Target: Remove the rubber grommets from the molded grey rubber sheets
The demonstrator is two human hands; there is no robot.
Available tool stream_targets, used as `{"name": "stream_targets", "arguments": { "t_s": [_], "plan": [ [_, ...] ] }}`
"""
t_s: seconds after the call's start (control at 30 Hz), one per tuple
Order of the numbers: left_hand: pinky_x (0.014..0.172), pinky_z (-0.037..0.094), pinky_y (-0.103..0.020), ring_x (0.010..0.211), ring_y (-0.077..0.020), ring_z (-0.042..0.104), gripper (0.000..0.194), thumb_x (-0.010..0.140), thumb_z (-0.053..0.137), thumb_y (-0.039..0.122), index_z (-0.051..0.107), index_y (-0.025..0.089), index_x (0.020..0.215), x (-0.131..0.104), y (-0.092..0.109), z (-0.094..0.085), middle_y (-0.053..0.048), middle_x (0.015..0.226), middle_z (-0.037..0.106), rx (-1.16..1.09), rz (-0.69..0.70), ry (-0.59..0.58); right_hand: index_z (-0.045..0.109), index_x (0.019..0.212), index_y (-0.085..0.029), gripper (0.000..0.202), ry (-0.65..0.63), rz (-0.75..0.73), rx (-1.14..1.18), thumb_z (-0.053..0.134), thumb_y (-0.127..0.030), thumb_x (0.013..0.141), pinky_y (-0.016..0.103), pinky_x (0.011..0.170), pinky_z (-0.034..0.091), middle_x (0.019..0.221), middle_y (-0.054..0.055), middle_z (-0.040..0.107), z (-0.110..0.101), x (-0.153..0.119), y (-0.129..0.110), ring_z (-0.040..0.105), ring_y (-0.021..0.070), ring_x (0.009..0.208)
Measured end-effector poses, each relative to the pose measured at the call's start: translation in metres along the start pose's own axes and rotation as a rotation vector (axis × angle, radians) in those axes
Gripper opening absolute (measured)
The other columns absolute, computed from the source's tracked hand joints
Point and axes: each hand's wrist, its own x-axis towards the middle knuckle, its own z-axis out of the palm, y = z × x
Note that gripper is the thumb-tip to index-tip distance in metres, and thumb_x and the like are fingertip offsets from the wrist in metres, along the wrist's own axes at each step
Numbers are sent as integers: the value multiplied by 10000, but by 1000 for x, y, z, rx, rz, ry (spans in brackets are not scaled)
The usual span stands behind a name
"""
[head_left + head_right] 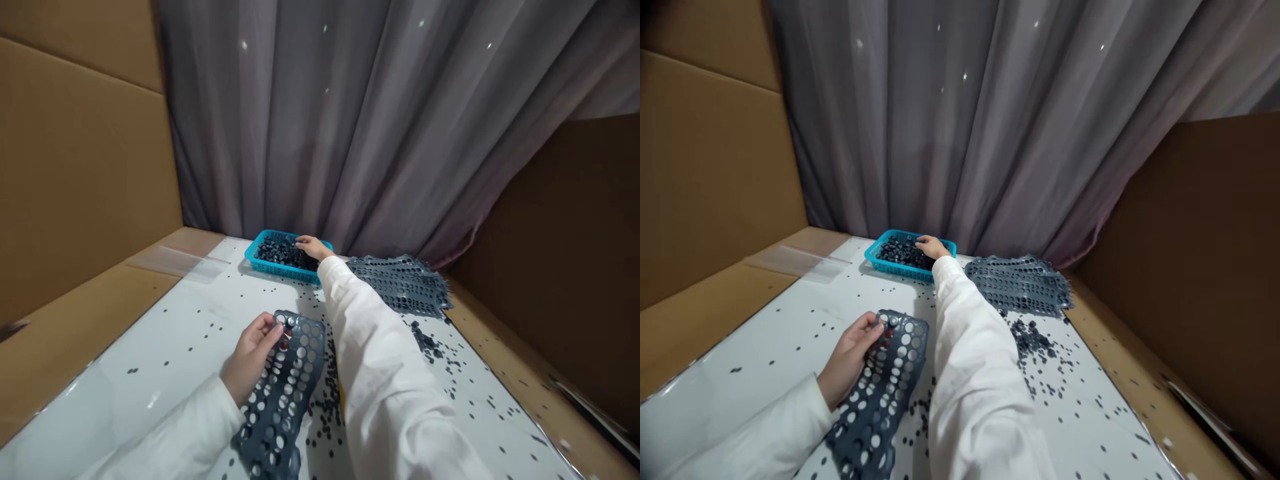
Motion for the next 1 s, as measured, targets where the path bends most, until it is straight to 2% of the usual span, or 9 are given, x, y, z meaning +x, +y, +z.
{"name": "stream_targets", "arguments": {
  "t_s": [0.1,0.2,0.3,0.4,0.5,0.7,0.8,0.9,1.0],
  "plan": [
    [623,415,-215,637,-108,545,209,763,625,348,491,189,738,3,1,-2,35,693,591,-8,2,43,584,974,-106,180,29,-96,-9,541,-219,842,326,830,438,995,69,596,-13,-18,-17,556,161,920],
    [640,437,-235,650,-121,571,223,755,625,364,482,199,803,6,3,-2,27,737,625,28,17,77,595,873,-137,170,3,-225,1,528,-288,833,254,746,407,840,18,603,-25,-67,-40,538,122,791],
    [638,446,-245,648,-131,579,235,764,603,382,463,205,832,4,3,-1,24,716,622,129,83,89,567,763,-156,260,-245,-546,-111,569,-415,792,238,610,343,688,-2,562,-27,-134,-59,477,107,621],
    [606,430,-238,624,-133,567,199,795,562,379,472,206,837,-2,1,1,35,672,576,311,219,87,535,715,-166,320,-318,-670,-365,596,-476,761,256,563,267,604,-2,508,-22,-187,-68,397,107,538],
    [604,419,-240,641,-138,561,159,831,508,361,475,207,859,-10,-1,0,28,692,560,437,319,39,516,693,-169,331,-315,-644,-394,549,-481,800,263,557,258,609,14,511,-19,-211,-69,387,113,534],
    [537,342,-246,554,-130,436,279,851,435,396,478,189,668,-15,9,-3,36,572,448,581,392,-121,532,801,-171,307,-417,-456,4,489,-472,843,235,574,356,666,5,545,-17,-228,-64,474,115,582],
    [501,306,-244,497,-117,376,335,854,423,394,439,192,587,-17,14,-2,51,510,374,625,364,-164,486,904,-185,326,-270,-408,8,550,-486,797,249,592,360,774,19,545,-13,-240,-60,470,125,623],
    [508,317,-241,494,-115,391,323,861,419,363,431,195,585,-19,14,-1,51,512,400,658,351,-162,445,847,-197,347,-86,-392,-87,589,-500,759,253,588,325,770,19,509,-10,-253,-58,429,134,635],
    [509,319,-242,495,-115,394,307,862,407,340,428,198,591,-20,12,0,52,515,398,698,382,-211,436,743,-199,336,-148,-366,-165,563,-508,778,243,549,269,654,-12,480,-8,-258,-58,384,114,559]
  ]
}}
